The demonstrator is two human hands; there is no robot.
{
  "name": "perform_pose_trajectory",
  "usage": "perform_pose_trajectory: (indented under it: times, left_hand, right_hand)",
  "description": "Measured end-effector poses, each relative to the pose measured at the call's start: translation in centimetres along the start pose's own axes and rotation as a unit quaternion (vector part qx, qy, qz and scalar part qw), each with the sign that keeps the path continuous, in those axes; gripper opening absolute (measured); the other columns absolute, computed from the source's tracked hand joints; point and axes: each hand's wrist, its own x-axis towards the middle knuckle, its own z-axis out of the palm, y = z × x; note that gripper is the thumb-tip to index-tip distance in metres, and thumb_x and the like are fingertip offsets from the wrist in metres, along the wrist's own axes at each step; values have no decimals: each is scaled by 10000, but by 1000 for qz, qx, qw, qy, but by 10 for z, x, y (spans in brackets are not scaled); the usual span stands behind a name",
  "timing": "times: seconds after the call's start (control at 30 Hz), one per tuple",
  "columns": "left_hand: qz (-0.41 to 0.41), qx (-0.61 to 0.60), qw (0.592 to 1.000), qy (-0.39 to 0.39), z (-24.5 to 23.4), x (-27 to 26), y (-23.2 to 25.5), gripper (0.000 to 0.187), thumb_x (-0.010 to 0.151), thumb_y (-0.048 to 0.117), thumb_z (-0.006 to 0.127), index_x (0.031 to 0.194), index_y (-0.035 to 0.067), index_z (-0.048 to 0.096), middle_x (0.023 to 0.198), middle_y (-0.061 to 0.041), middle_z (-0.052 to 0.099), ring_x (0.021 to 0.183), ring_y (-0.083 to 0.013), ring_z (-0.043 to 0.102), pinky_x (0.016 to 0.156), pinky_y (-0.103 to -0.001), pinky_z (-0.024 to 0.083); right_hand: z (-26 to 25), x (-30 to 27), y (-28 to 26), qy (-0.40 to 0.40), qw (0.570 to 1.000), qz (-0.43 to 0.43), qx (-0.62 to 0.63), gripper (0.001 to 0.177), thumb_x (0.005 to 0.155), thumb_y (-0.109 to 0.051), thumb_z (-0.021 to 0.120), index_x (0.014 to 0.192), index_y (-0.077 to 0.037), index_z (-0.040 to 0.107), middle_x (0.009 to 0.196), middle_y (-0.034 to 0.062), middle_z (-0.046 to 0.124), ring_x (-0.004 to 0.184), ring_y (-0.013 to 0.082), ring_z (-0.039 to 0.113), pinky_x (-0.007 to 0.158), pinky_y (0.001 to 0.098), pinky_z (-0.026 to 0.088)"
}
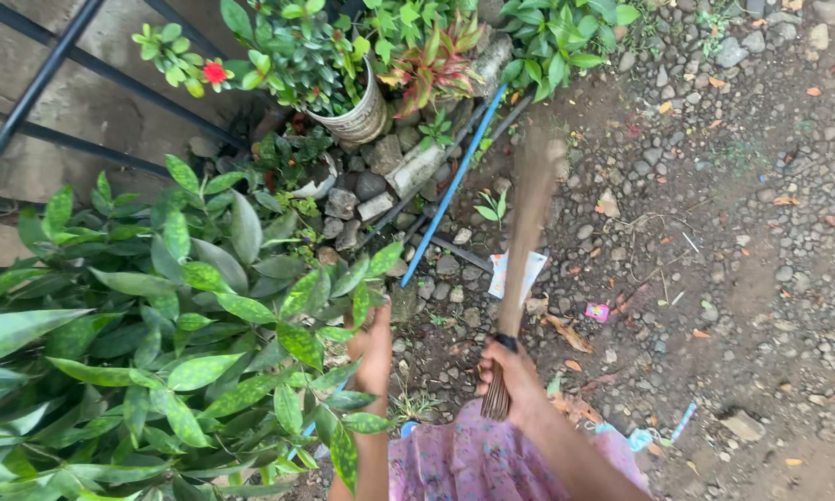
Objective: The person sweeps debris and trash across a rocky ground surface using a short hand broom, eventually gathering the broom bundle together.
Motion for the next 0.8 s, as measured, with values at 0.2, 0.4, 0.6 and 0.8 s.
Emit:
perform_pose_trajectory:
  times: [0.2, 0.4, 0.6, 0.8]
  left_hand:
    - [51, -33, 997, -42, 16, -2, -3, 413, 915, 102, 722, 1309, 31, 620, 1369, -118, 674, 1164, -194, 635, 1020, -326, 488]
    - [67, -63, 994, -60, 22, -4, 3, 496, 912, 82, 675, 1375, 32, 506, 1423, -138, 584, 1235, -217, 611, 1071, -330, 484]
    - [-22, 65, 995, -67, 39, -5, 13, 474, 929, 126, 661, 1393, 91, 573, 1432, -151, 598, 1261, -276, 640, 1017, -342, 524]
    - [-3, 14, 997, -78, 57, -5, 22, 444, 919, 107, 676, 1355, 71, 604, 1554, -142, 399, 1305, -315, 591, 1035, -346, 515]
  right_hand:
    - [-17, 90, -49, -76, 993, -28, -82, 242, 882, -59, 665, 1005, 7, 467, 678, 40, 546, 491, 137, 509, 399, 332, 470]
    - [-13, 2, -45, -5, 979, -196, -56, 248, 819, -25, 614, 1037, -78, 508, 658, 32, 523, 475, 155, 526, 391, 346, 459]
    - [-37, 24, -55, -78, 986, 71, -130, 284, 858, -31, 678, 1078, 41, 512, 631, 102, 578, 509, 207, 600, 480, 352, 570]
    - [-14, 57, -69, 25, 989, -109, -93, 454, 776, 34, 609, 1009, -320, 447, 558, 40, 522, 401, 193, 475, 346, 363, 434]
